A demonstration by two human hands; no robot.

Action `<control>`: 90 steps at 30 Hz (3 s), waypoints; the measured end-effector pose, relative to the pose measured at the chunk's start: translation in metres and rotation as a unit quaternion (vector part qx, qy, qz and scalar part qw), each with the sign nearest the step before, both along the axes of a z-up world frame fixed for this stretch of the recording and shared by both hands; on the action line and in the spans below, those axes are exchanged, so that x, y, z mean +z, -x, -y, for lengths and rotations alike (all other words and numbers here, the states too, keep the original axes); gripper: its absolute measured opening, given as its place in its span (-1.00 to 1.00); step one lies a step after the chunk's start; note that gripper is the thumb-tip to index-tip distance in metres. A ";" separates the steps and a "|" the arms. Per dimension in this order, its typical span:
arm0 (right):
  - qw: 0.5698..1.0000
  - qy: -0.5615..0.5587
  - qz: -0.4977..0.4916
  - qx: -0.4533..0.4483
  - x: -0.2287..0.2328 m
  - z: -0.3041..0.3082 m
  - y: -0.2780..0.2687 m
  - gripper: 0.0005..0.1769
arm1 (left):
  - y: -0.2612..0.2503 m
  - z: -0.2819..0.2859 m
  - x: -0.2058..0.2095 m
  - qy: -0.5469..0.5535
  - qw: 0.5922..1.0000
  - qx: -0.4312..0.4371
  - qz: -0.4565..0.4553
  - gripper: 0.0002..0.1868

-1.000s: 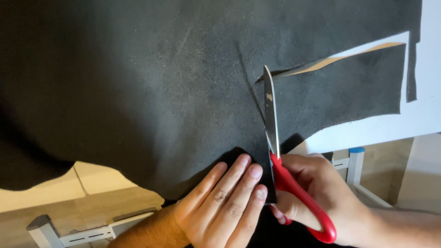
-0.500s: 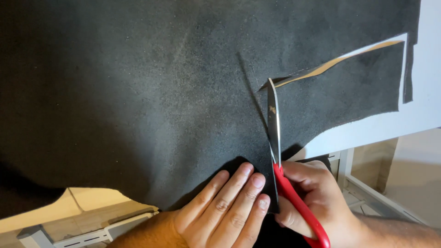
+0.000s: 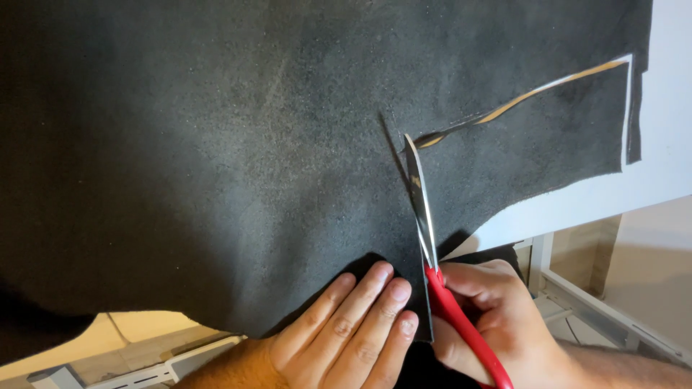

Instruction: Cutting shapes out of a large piece of black leather using scissors on a workshop table.

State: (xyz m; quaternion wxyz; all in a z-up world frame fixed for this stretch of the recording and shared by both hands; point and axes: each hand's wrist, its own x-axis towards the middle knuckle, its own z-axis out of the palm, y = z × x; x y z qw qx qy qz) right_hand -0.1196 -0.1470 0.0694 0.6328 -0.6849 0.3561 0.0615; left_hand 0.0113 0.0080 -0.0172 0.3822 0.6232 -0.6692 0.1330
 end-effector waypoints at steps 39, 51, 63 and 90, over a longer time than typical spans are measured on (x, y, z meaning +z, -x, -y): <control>0.993 -0.098 -0.069 -0.015 0.008 0.020 -0.011 -0.80 | 0.002 0.000 -0.010 0.038 0.999 0.016 0.022 -0.75; 0.994 -0.066 -0.081 0.016 0.011 0.027 -0.032 -0.66 | 0.000 -0.008 -0.019 0.020 0.999 -0.014 0.023 -0.72; 0.995 -0.020 -0.097 -0.003 0.003 0.018 -0.022 -0.67 | -0.003 -0.006 -0.021 0.026 0.998 -0.020 0.051 -0.72; 0.987 -0.108 0.061 0.106 0.032 0.079 0.101 -0.75 | 0.031 0.042 0.071 -0.255 0.956 0.140 0.029 -0.27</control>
